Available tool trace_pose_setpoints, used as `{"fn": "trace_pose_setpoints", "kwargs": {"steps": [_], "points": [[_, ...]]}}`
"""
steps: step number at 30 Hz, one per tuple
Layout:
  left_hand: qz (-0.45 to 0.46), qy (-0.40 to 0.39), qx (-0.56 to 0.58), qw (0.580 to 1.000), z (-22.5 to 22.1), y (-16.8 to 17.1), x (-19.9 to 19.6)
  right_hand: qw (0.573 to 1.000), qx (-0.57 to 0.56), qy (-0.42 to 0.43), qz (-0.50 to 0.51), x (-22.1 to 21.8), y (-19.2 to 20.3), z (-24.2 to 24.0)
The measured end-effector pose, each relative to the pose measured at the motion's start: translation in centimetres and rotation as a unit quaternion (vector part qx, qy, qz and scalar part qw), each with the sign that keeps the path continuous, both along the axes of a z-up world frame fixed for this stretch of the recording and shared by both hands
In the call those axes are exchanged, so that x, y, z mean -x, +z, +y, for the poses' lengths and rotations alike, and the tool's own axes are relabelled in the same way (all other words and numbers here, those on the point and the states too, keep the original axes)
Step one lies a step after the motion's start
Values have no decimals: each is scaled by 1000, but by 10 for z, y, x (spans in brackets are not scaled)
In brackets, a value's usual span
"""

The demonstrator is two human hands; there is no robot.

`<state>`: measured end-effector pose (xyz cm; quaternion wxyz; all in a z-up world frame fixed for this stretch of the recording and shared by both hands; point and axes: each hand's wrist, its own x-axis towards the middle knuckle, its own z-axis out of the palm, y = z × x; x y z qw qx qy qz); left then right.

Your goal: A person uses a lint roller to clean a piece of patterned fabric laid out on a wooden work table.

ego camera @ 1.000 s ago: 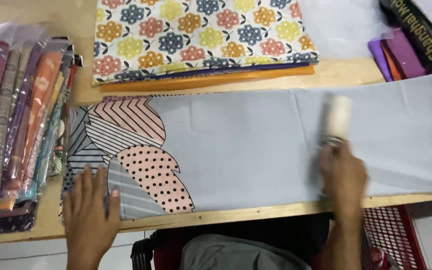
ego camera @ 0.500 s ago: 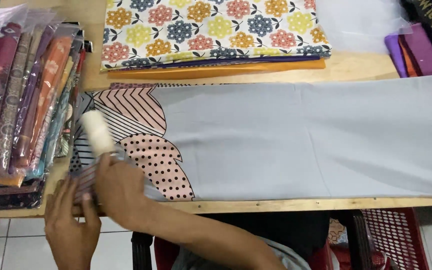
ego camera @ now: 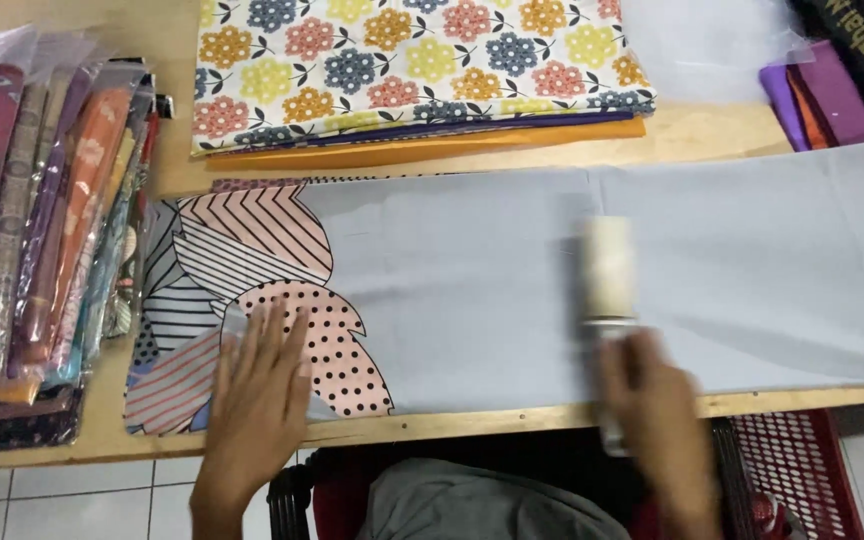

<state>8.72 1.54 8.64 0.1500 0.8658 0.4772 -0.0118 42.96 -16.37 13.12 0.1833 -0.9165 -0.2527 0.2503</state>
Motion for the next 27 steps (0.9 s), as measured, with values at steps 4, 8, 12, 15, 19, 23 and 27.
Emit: {"fn": "trace_pose_setpoints", "kwargs": {"steps": [4,8,12,15,19,23,27], "points": [[8,72,12,997,-1,2,33,992,94,-52,-72,-25,16,-13],[-8,157,-24,987,-10,-2,74,991,92,-2,-96,-7,-7,12],[-73,223,-66,970,-28,4,93,987,47,123,-89,76,-43,76],[-115,218,-145,958,-40,-2,99,930,-44,351,-101,173,-84,106],[-201,218,-213,931,-51,18,87,881,-11,462,-95,301,-66,118],[-274,208,-305,888,-51,41,71,836,-187,511,-68,335,-58,114],[-413,176,-240,861,-34,63,38,821,-181,502,204,273,-34,109]]}}
